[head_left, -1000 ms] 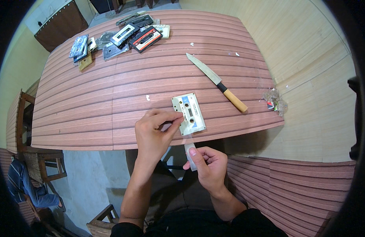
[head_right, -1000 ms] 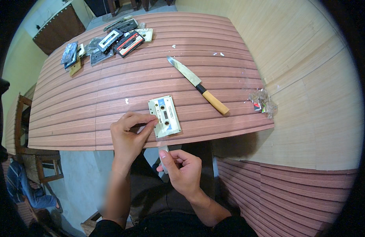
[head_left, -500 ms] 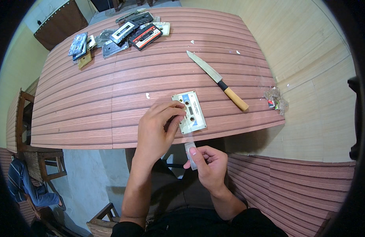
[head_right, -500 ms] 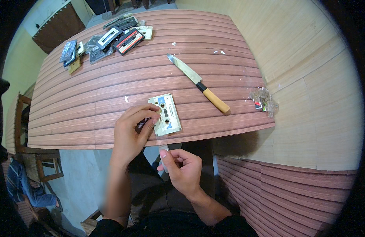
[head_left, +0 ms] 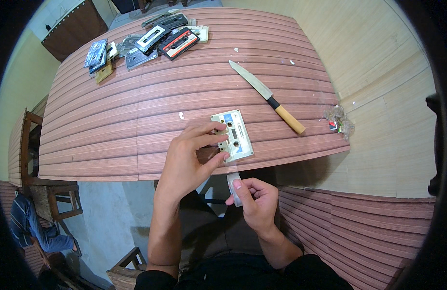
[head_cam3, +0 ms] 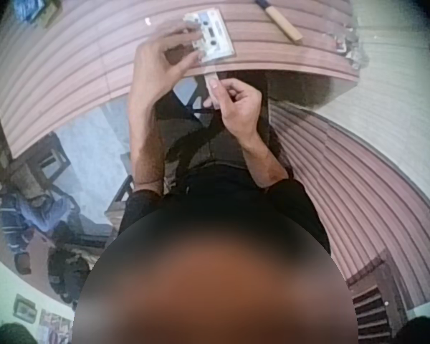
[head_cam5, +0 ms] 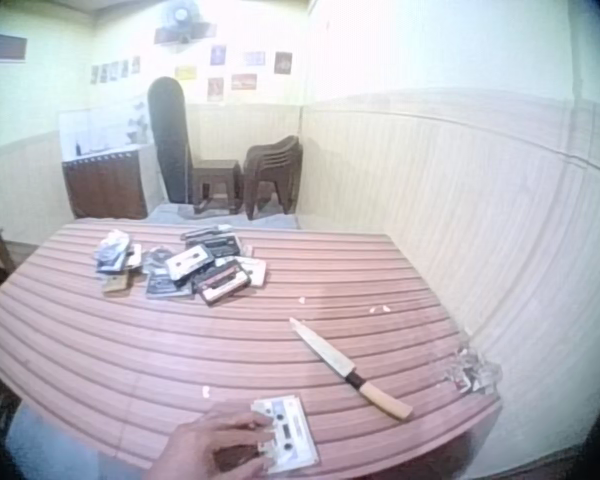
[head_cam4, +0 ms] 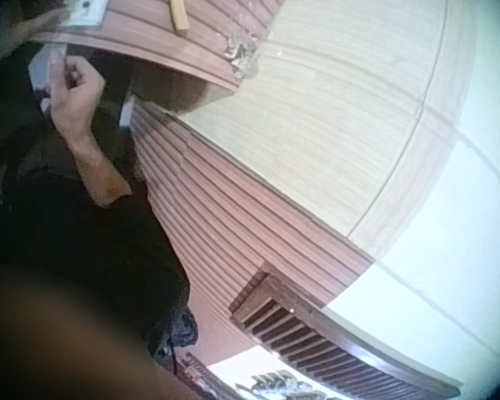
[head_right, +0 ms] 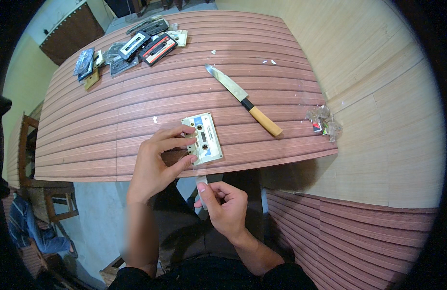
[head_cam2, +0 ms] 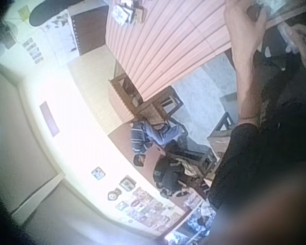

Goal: The person handles several cassette tapes on a table, uses a knife to cut clear tape, and applies the tape to the tape reels inside a cassette. The person also briefly places a cassette on the wall before returning to the table to continue taping another cassette.

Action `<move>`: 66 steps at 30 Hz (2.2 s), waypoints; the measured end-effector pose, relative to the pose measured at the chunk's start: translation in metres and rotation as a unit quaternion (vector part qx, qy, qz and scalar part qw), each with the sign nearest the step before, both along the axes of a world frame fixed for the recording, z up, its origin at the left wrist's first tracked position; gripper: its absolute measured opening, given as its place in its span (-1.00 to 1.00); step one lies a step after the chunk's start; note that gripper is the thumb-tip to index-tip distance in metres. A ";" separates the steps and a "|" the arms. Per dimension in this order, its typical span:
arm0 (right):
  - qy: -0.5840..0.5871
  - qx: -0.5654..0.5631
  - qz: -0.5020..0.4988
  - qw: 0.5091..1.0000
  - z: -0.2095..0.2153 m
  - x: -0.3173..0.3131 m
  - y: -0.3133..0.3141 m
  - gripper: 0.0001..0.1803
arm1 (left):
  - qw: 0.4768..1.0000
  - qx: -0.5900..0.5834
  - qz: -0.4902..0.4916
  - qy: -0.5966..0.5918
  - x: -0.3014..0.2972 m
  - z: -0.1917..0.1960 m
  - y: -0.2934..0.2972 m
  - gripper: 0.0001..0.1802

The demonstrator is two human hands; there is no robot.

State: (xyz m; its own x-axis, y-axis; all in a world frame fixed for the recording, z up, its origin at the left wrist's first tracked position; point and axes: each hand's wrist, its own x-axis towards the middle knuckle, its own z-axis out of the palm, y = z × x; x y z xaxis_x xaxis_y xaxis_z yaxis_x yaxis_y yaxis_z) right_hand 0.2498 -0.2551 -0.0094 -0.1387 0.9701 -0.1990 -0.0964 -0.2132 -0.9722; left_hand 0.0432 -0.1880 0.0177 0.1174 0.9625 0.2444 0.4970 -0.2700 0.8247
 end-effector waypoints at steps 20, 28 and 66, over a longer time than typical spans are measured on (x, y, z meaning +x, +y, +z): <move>-0.017 0.004 0.002 1.000 -0.007 0.001 -0.001 -0.67 | 0.992 0.082 -0.005 0.092 0.009 -0.009 -0.006 -0.67; 0.005 -0.005 -0.006 1.000 -0.010 -0.001 -0.003 -0.67 | 0.992 0.088 -0.019 0.089 0.007 -0.012 -0.006 -0.67; 0.014 -0.003 -0.008 1.000 -0.015 -0.004 -0.004 -0.67 | 0.988 -0.025 0.125 -0.086 0.023 -0.012 0.016 -0.82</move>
State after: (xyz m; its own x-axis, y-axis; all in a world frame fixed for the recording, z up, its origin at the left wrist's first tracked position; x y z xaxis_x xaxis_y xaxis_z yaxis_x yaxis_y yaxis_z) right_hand 0.2459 -0.2595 -0.0240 -0.1279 0.9712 -0.2009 -0.1264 -0.2169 -0.9680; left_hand 0.0663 -0.1723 0.0057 -0.1645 0.9678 0.1908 0.3935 -0.1130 0.9124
